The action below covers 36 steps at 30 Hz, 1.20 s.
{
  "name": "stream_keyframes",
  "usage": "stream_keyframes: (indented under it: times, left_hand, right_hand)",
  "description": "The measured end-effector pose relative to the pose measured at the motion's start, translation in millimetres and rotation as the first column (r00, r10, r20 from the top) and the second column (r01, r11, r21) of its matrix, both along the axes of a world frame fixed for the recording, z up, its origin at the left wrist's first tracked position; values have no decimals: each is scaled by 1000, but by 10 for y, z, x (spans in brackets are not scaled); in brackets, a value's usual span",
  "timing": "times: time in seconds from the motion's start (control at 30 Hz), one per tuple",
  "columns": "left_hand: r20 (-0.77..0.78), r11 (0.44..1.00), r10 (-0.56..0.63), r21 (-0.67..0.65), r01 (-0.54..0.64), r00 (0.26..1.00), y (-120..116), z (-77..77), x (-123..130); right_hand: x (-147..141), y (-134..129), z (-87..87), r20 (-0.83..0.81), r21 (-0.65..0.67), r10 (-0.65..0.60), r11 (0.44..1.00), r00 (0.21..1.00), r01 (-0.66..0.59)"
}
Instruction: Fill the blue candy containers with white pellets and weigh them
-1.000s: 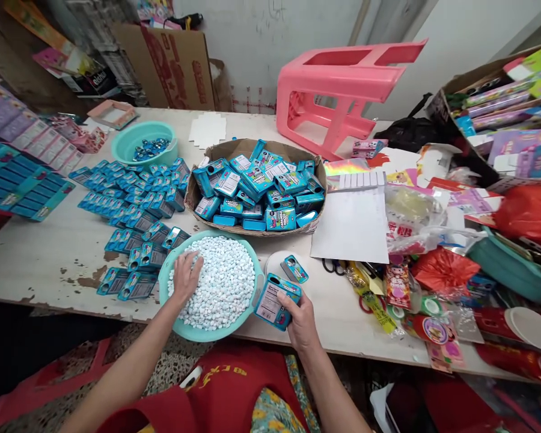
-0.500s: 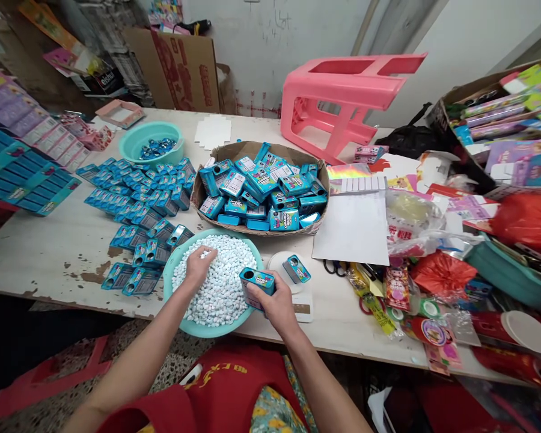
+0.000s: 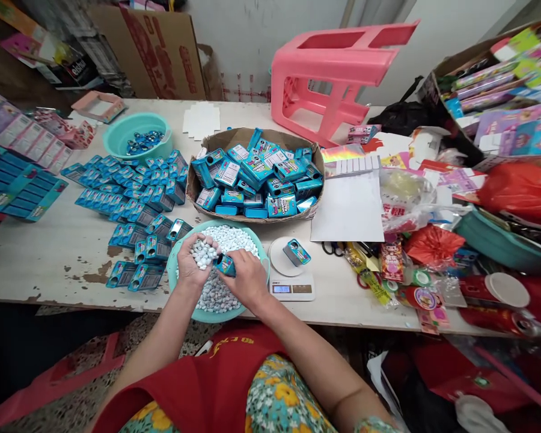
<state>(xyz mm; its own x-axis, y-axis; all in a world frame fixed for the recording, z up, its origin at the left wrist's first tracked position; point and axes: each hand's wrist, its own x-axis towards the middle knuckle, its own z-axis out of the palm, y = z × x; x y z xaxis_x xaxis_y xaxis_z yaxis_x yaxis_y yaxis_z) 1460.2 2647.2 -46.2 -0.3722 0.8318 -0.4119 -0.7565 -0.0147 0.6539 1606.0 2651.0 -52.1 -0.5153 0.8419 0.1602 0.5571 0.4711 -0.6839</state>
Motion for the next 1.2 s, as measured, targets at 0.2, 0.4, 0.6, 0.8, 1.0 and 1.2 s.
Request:
stream_keyframes:
  times: [0.2,0.4,0.6,0.8,1.0,1.2]
  left_hand:
    - [-175,993,102,84,-88,979,56,38,25]
    - [-221,993,117,52,-108,968,158,61,14]
    - [-305,994,96,74,-77,948,240,96,12]
    - [-312,994,108,53,-96,944,279,100,17]
    - [-290,992,122,34,-117,949,315,122,70]
    - [-289,990,133,-6,-141,948,338,166,110]
  right_hand:
    - [-145,80,16,37,14,64,998,997,-65]
    - [-170,143,8,10,-19,-7,1000,1000,7]
    - [-193,196,29,-37,-19,-3,1000,999,3]
    - [-164,225,49,-55,-36,-35,999,998,33]
    - [-121,264,62,-83,-43,-16,999,996,12]
    - [-103,287,73,-119,-66,-5,998,993,-3]
